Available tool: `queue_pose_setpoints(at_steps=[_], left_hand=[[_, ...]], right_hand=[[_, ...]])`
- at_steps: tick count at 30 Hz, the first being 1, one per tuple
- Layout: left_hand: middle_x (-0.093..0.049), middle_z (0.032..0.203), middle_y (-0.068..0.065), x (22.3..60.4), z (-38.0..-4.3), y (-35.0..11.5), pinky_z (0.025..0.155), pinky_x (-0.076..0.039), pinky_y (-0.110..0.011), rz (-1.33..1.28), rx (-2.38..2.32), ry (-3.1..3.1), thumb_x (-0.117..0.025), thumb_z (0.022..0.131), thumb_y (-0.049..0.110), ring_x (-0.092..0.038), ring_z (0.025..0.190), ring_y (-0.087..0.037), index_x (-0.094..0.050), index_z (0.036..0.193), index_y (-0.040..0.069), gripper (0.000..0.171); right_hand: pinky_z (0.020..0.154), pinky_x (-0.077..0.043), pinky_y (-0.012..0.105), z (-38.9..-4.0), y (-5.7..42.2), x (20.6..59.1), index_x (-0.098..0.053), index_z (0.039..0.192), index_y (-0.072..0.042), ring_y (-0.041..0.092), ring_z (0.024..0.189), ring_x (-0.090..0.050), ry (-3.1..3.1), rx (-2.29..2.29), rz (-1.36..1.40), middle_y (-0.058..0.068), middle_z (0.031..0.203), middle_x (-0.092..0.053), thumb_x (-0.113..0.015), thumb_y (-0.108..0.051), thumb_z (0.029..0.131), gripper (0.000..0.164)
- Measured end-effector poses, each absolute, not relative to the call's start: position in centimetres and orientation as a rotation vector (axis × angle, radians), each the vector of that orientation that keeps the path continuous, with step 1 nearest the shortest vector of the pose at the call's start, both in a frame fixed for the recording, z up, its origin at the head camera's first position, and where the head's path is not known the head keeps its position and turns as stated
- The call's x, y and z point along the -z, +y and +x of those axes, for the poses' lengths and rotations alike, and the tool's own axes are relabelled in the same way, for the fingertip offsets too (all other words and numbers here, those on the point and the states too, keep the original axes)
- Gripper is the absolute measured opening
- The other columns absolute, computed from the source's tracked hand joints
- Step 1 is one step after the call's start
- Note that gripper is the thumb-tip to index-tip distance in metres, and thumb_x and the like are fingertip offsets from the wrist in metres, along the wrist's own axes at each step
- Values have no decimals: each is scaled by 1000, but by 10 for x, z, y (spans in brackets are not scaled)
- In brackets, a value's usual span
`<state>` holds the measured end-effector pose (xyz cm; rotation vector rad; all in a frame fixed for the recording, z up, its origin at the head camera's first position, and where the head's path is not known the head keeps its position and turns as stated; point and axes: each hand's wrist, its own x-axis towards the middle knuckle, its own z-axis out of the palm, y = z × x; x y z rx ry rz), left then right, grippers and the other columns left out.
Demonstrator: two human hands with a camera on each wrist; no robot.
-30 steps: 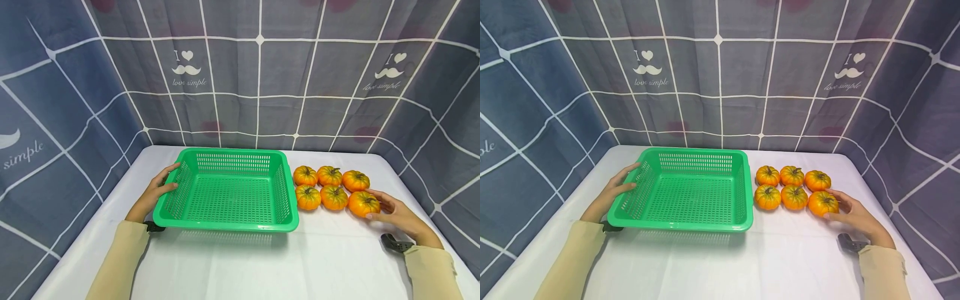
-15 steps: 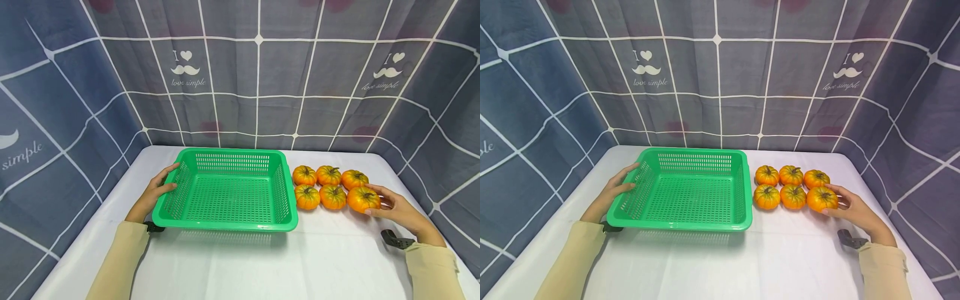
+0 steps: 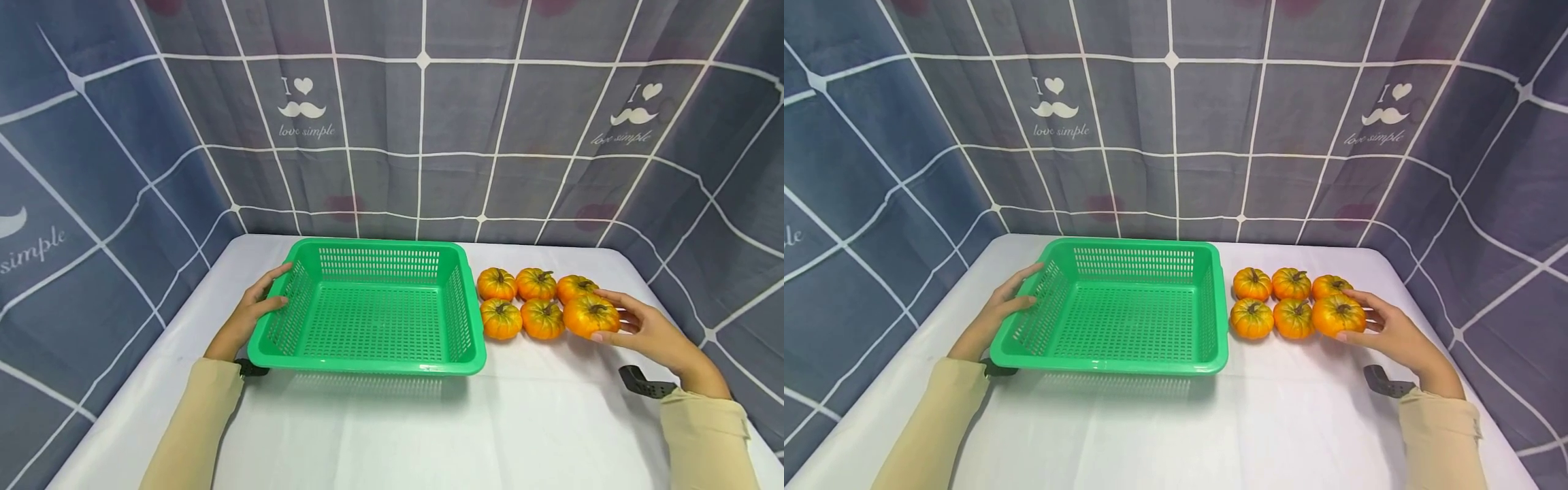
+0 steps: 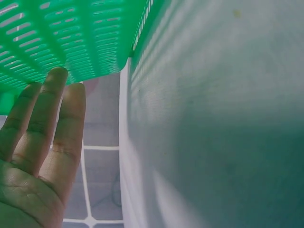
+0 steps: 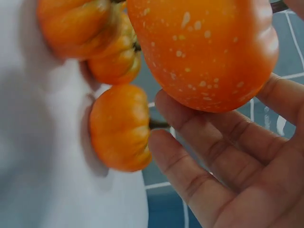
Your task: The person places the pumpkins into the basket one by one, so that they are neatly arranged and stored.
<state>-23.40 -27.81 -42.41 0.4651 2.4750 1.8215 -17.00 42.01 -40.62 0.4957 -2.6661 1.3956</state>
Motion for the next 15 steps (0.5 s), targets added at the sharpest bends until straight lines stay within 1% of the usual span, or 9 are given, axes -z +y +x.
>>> queue_pose_setpoints(at_steps=[2, 4, 7, 11, 14, 15], left_hand=[[-10, 180, -18, 424, -235, -278, 121, -4, -82, 450, -1808, 2483, -58, 103, 11, 5, 164, -50, -32, 170, 7, 73], [-10, 180, -18, 424, -235, -278, 121, -4, -82, 447, -1804, 2483, -59, 103, 11, 5, 164, -50, -32, 170, 8, 73], [-11, 180, -17, 425, -236, -278, 121, -4, -81, 442, -1807, 2479, -59, 102, 11, 6, 164, -49, -32, 170, 8, 73], [-10, 181, -17, 424, -235, -278, 121, -3, -81, 444, -1822, 2466, -58, 103, 11, 7, 164, -48, -31, 170, 7, 73], [-9, 181, -17, 423, -234, -278, 122, -3, -80, 451, -1833, 2457, -58, 103, 9, 7, 164, -48, -31, 170, 7, 73], [-9, 181, -17, 423, -234, -278, 122, -2, -80, 452, -1836, 2454, -58, 103, 9, 8, 164, -48, -31, 170, 6, 73]], right_hand=[[90, -48, 6, -170, 417, 403, -59, 152, -18, -10, 108, -61, -2657, -1403, 514, -31, 140, -52, -79, 15, 87, 76], [90, -47, 6, -171, 413, 399, -59, 152, -18, -8, 107, -61, -2655, -1393, 524, -30, 140, -52, -79, 14, 87, 75], [90, -47, 6, -174, 406, 394, -59, 153, -13, -5, 106, -62, -2654, -1371, 545, -27, 142, -54, -81, 14, 87, 75], [91, -47, 6, -178, 395, 386, -55, 152, 2, -3, 105, -63, -2648, -1336, 587, -27, 141, -57, -82, 14, 85, 73], [92, -46, 6, -179, 386, 379, -52, 150, 12, -6, 109, -62, -2654, -1300, 624, -28, 139, -58, -83, 12, 85, 72], [93, -46, 6, -180, 383, 377, -51, 150, 13, -6, 110, -61, -2656, -1288, 637, -27, 139, -58, -84, 11, 85, 72]])
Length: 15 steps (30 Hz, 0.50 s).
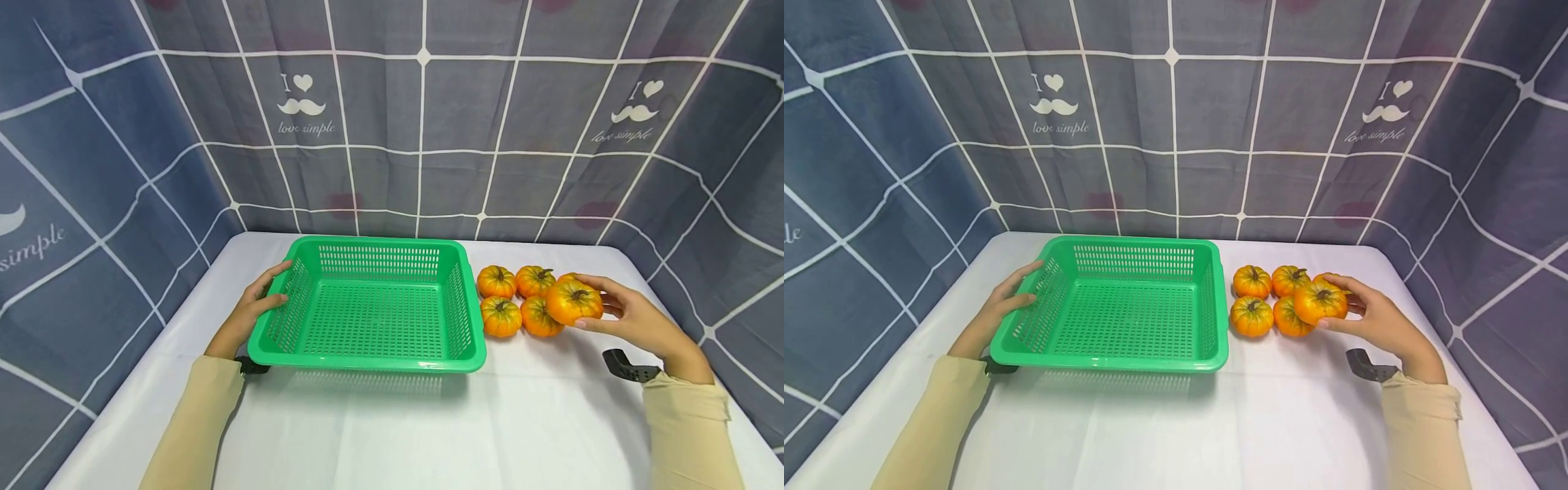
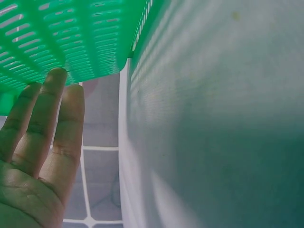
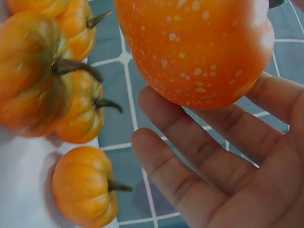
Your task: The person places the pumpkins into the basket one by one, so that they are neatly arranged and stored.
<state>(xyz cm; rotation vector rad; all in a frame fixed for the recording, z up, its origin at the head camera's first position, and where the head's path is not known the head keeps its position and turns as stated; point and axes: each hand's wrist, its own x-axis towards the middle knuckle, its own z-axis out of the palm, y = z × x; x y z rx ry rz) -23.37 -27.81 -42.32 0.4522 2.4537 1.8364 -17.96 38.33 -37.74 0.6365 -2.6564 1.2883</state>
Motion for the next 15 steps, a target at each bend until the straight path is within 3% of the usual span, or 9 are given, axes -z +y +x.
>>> queue_pose_setpoints(at_steps=[15], left_hand=[[-10, 180, -17, 424, -235, -277, 122, -2, -80, 468, -1870, 2434, -58, 101, 6, 8, 164, -48, -30, 170, 3, 74]], right_hand=[[91, -47, 7, -184, 355, 356, -56, 152, 7, -5, 107, -64, -2677, -1198, 690, -30, 136, -58, -89, 5, 83, 76]])
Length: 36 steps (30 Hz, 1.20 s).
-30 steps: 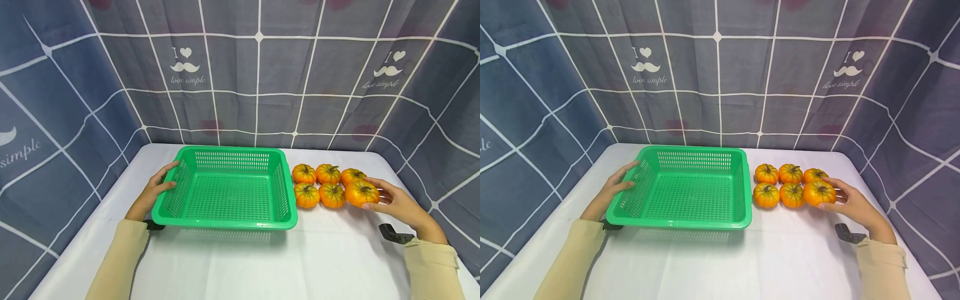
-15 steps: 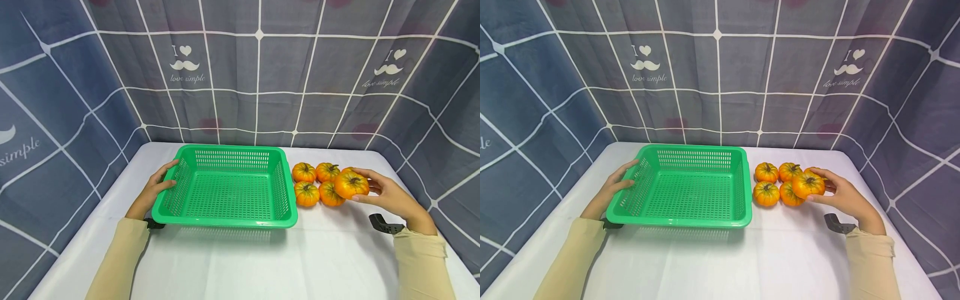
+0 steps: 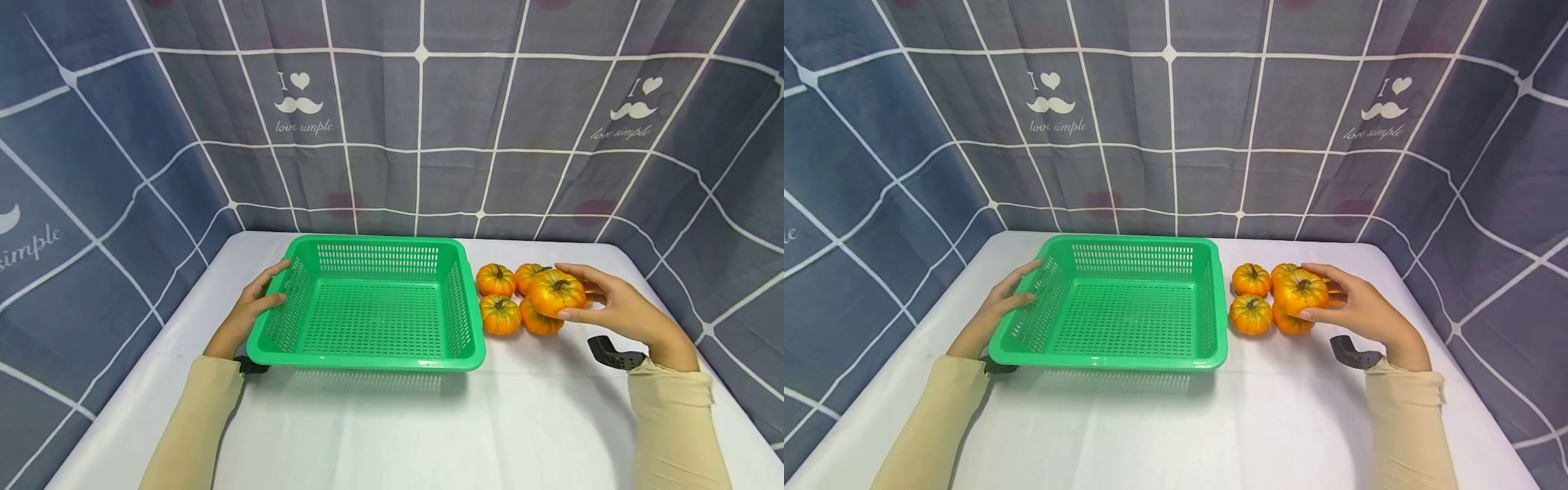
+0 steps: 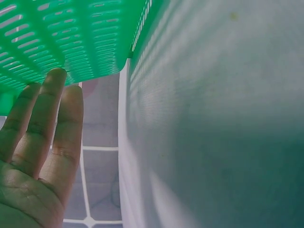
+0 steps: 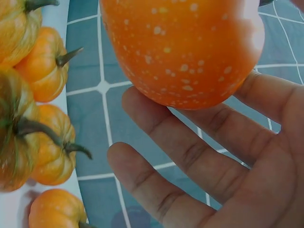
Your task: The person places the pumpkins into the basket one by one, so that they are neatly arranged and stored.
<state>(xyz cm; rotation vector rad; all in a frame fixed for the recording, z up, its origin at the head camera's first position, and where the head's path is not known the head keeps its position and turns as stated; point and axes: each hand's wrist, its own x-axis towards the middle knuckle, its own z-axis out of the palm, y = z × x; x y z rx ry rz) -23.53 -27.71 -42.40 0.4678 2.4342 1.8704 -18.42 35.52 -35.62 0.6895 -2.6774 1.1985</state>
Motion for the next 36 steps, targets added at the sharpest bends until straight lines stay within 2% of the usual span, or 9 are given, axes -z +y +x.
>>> queue_pose_setpoints(at_steps=[8, 12, 18, 21, 24, 29, 36], left_hand=[[-13, 180, -18, 424, -235, -277, 124, -9, -76, 456, -1867, 2430, -56, 103, 7, 2, 165, -45, -31, 170, 6, 72], [-12, 180, -17, 425, -235, -277, 124, -6, -77, 455, -1851, 2442, -56, 103, 8, 4, 165, -45, -32, 170, 7, 71], [-15, 180, -17, 425, -235, -278, 123, -12, -76, 450, -1848, 2441, -56, 103, 8, -1, 165, -45, -32, 171, 9, 72], [-14, 180, -17, 424, -235, -277, 123, -7, -78, 454, -1847, 2449, -57, 103, 9, 3, 165, -45, -31, 170, 7, 72], [-13, 180, -16, 423, -234, -277, 123, -6, -79, 457, -1851, 2455, -57, 102, 9, 4, 165, -46, -31, 170, 6, 72], [-11, 181, -15, 423, -233, -276, 122, -3, -80, 450, -1845, 2464, -58, 103, 9, 6, 165, -47, -31, 170, 5, 72], [-8, 181, -16, 425, -234, -276, 123, -2, -79, 451, -1850, 2458, -57, 104, 9, 8, 164, -47, -31, 170, 7, 71]], right_hand=[[91, -49, 9, -186, 342, 348, -56, 154, 2, -5, 108, -64, -2706, -1205, 696, -27, 136, -58, -89, 2, 85, 76], [92, -49, 9, -187, 335, 345, -56, 154, 0, -5, 109, -64, -2721, -1210, 705, -22, 136, -60, -89, -1, 86, 76], [93, -49, 10, -190, 323, 343, -57, 154, -1, -5, 111, -64, -2717, -1204, 755, -17, 138, -61, -89, -2, 86, 75], [94, -51, 11, -192, 318, 343, -56, 155, 1, -3, 111, -65, -2702, -1244, 796, -17, 139, -61, -88, 0, 87, 75], [94, -51, 12, -195, 313, 344, -55, 155, 1, -2, 112, -66, -2701, -1274, 822, -9, 141, -63, -87, 0, 88, 74], [93, -51, 12, -198, 304, 344, -55, 156, 0, -2, 111, -65, -2731, -1252, 825, 16, 146, -63, -88, -4, 89, 75], [96, -50, 13, -202, 293, 345, -54, 155, 2, -2, 114, -64, -2728, -1299, 847, 23, 151, -59, -87, -2, 89, 74]])
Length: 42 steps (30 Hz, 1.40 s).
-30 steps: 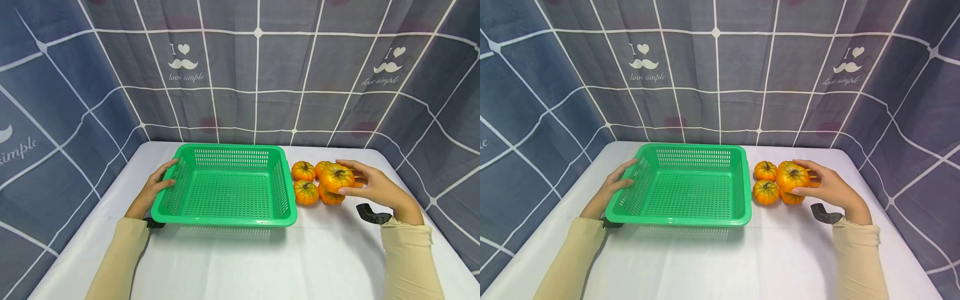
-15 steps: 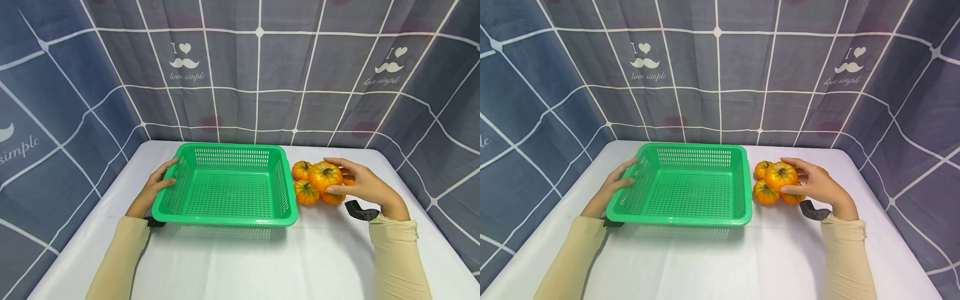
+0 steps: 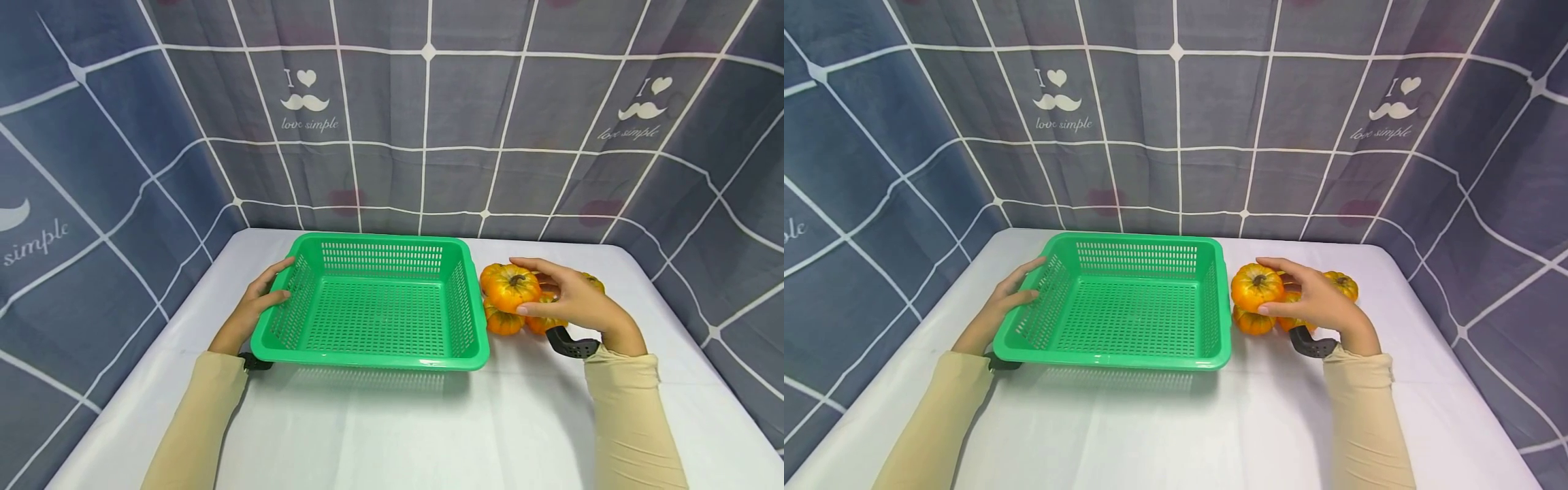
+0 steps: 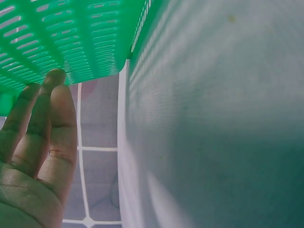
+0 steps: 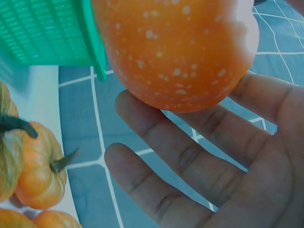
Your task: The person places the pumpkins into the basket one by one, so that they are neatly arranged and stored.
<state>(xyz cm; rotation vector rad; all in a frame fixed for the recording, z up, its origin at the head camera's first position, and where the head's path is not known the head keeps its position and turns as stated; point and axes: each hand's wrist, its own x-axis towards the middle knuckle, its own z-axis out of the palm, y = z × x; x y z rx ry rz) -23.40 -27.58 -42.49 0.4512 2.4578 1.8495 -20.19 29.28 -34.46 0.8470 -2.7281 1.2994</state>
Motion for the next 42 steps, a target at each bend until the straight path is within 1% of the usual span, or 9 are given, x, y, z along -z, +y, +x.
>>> queue_pose_setpoints(at_steps=[4, 11, 21, 25, 27, 29, 32, 36, 42], left_hand=[[-9, 181, -15, 424, -233, -276, 123, -2, -79, 457, -1854, 2456, -58, 104, 9, 7, 165, -46, -32, 170, 7, 71], [-10, 181, -16, 424, -233, -276, 123, -1, -78, 460, -1860, 2455, -57, 103, 9, 7, 165, -45, -31, 170, 6, 72], [-13, 180, -16, 424, -232, -274, 124, -5, -76, 450, -1872, 2451, -57, 103, 8, 4, 165, -44, -32, 170, 5, 71], [-17, 179, -16, 424, -232, -274, 125, -17, -69, 439, -1871, 2447, -56, 103, 8, -4, 166, -43, -32, 170, 6, 71], [-20, 179, -15, 424, -231, -274, 122, -25, -62, 431, -1868, 2444, -55, 104, 8, -9, 165, -42, -31, 170, 7, 71], [-21, 178, -15, 423, -231, -274, 119, -29, -59, 427, -1866, 2441, -55, 104, 9, -14, 164, -42, -31, 171, 8, 71], [-20, 178, -16, 422, -231, -274, 123, -24, -64, 436, -1864, 2449, -56, 104, 9, -9, 165, -43, -31, 170, 6, 71], [-17, 179, -16, 422, -231, -274, 125, -7, -75, 452, -1868, 2463, -57, 102, 9, 0, 166, -44, -32, 169, 4, 71], [-15, 180, -15, 423, -233, -274, 123, -2, -78, 463, -1859, 2482, -58, 101, 10, 3, 165, -46, -33, 169, 4, 73]], right_hand=[[99, -46, 11, -204, 286, 344, -55, 155, 0, 0, 116, -62, -2707, -1302, 883, 22, 152, -59, -87, -3, 89, 74], [99, -50, 14, -209, 274, 344, -55, 155, 2, 6, 113, -66, -2670, -1395, 940, 22, 150, -60, -86, 1, 88, 74], [101, -51, 17, -217, 257, 340, -54, 156, 1, 7, 118, -65, -2686, -1442, 992, 20, 153, -59, -86, 0, 90, 74], [101, -50, 17, -220, 250, 336, -53, 157, 0, 12, 117, -66, -2722, -1419, 984, 18, 152, -60, -88, -3, 89, 76], [101, -49, 17, -221, 247, 335, -54, 157, 0, 18, 117, -66, -2737, -1402, 984, 17, 153, -60, -88, -4, 89, 76], [101, -50, 18, -222, 245, 334, -54, 157, 0, 23, 117, -66, -2753, -1392, 979, 16, 152, -60, -88, -5, 89, 76], [103, -50, 21, -224, 241, 333, -54, 157, -1, 29, 120, -65, -2779, -1366, 971, 15, 153, -60, -88, -7, 90, 75], [104, -52, 29, -229, 234, 333, -52, 158, -1, 33, 125, -65, -2804, -1359, 981, 16, 154, -59, -88, -9, 91, 76], [109, -53, 50, -235, 223, 333, -53, 157, 0, 36, 127, -63, -2828, -1346, 1028, 19, 154, -58, -89, -10, 90, 77]])
